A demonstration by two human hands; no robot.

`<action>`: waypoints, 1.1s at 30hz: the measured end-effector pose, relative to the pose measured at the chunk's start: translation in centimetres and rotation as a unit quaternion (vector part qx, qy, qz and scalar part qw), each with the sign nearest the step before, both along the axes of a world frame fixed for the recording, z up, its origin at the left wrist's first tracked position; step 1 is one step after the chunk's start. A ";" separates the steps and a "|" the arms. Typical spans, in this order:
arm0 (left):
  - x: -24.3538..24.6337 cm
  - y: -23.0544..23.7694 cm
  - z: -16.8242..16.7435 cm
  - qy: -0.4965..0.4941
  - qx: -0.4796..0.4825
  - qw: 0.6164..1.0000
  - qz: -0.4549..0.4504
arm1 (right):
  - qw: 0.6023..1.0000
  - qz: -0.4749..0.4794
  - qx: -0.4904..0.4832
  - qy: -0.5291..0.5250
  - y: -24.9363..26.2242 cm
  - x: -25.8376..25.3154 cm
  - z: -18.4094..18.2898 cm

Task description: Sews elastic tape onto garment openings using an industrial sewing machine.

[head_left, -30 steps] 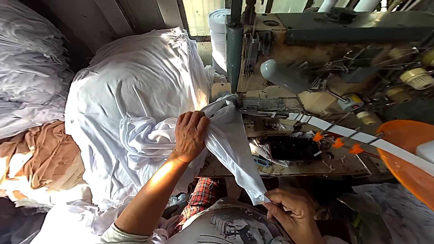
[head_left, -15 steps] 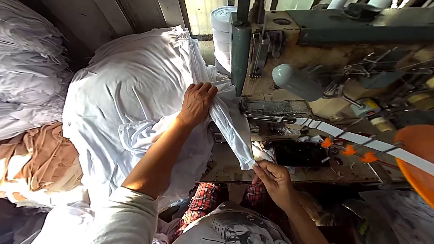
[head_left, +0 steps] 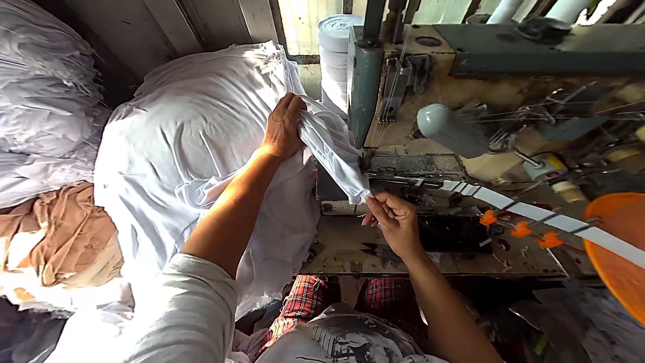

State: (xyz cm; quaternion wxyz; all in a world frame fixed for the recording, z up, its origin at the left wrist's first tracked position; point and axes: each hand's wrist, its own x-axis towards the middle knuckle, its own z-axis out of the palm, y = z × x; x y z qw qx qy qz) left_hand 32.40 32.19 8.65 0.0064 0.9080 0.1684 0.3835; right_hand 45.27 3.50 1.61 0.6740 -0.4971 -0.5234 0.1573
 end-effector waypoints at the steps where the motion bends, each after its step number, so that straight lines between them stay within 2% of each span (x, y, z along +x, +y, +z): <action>1: -0.9 -0.4 0.5 0.027 -0.022 0.999 0.006 | 1.000 0.000 0.003 0.000 0.2 0.0 0.0; 4: -3.6 -3.8 2.7 0.186 -0.105 0.976 0.036 | 1.000 0.003 0.012 0.005 0.4 0.1 -0.4; 6: -4.0 -7.8 3.5 0.185 -0.078 0.980 0.008 | 1.000 0.009 0.003 0.011 0.4 0.3 -0.5; 8: -3.1 -11.4 3.2 0.142 -0.043 0.981 -0.122 | 1.000 0.016 -0.014 0.002 0.3 0.5 -0.3; 9: -2.3 -12.4 2.6 0.145 -0.049 0.968 -0.201 | 0.999 0.021 -0.023 -0.006 0.3 0.7 -0.2; 11: -0.9 -13.0 1.4 0.184 -0.039 0.945 -0.268 | 0.998 0.036 -0.039 -0.020 0.1 1.0 0.2; 13: -0.5 -12.7 1.1 0.188 -0.004 0.946 -0.263 | 0.997 0.054 -0.049 -0.024 -0.2 1.3 0.6; 15: -1.1 -12.8 1.9 0.184 -0.016 0.950 -0.251 | 0.995 0.059 -0.069 -0.038 -0.6 1.5 1.1; 18: -2.1 -13.9 3.3 0.180 -0.062 0.953 -0.236 | 0.991 0.025 -0.117 -0.064 -0.6 1.5 2.0; 22: -2.0 -15.3 3.2 0.151 -0.074 0.962 -0.215 | 0.985 -0.027 -0.145 -0.089 0.0 0.8 2.8; 24: -1.5 -15.7 2.9 0.127 -0.084 0.969 -0.197 | 0.983 -0.072 -0.134 -0.103 0.2 0.2 2.6; 27: -0.9 -16.2 2.4 0.088 -0.080 0.971 -0.205 | 0.977 -0.128 -0.065 -0.157 0.6 0.0 2.2; 29: -0.7 -16.7 2.1 0.071 -0.079 0.970 -0.220 | 0.978 -0.105 -0.034 -0.179 0.4 0.5 2.4; 33: -0.6 -16.7 1.4 0.052 -0.103 0.967 -0.228 | 0.992 0.001 -0.005 -0.127 -0.2 1.6 2.2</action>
